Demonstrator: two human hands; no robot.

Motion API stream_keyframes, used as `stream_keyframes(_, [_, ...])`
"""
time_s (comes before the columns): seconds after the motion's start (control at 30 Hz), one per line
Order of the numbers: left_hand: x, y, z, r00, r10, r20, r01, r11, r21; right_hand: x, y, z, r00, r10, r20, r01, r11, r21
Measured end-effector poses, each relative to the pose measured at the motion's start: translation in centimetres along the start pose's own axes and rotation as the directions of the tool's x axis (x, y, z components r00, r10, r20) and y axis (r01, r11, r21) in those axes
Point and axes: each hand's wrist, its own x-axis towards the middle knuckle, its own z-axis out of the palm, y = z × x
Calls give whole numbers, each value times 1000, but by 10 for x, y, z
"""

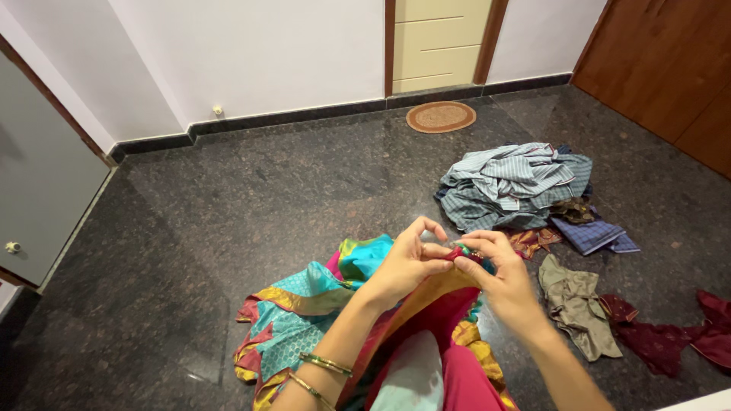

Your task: The person folds a colorful saree by hand while sitting on the floor. They repeatedly align edges and pleat the fabric, working from one end to the other.

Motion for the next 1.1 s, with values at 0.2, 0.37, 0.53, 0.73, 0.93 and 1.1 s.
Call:
stream_keyframes(0.2, [9, -7, 6, 1000, 14, 14, -13, 996, -90, -3, -4, -6, 988, 143, -62, -125, 963, 239])
stream_keyframes(0.37, [15, -19, 15, 990, 136, -35, -134, 989, 69, -1, -18, -10, 964, 243, -108, -251, 965, -70])
stream_keyframes(0.53, [18, -19, 24, 981, 162, -110, -161, 987, 21, 4, -26, -13, 994, -13, -109, 5, 997, -78])
stream_keyframes(0.73, [-2, 10, 26, 997, 16, -72, -25, 992, -128, 0, -26, -6, 961, -214, -175, 196, 974, -113])
stream_keyframes(0.93, [-44, 20, 19, 866, 500, -37, -332, 627, 704, 14, -7, -13, 967, -204, -151, 199, 979, -50])
stream_keyframes(1.1, [-75, -28, 26, 839, 521, -155, -97, 425, 900, 17, -2, -23, 964, -140, -226, 138, 990, -26])
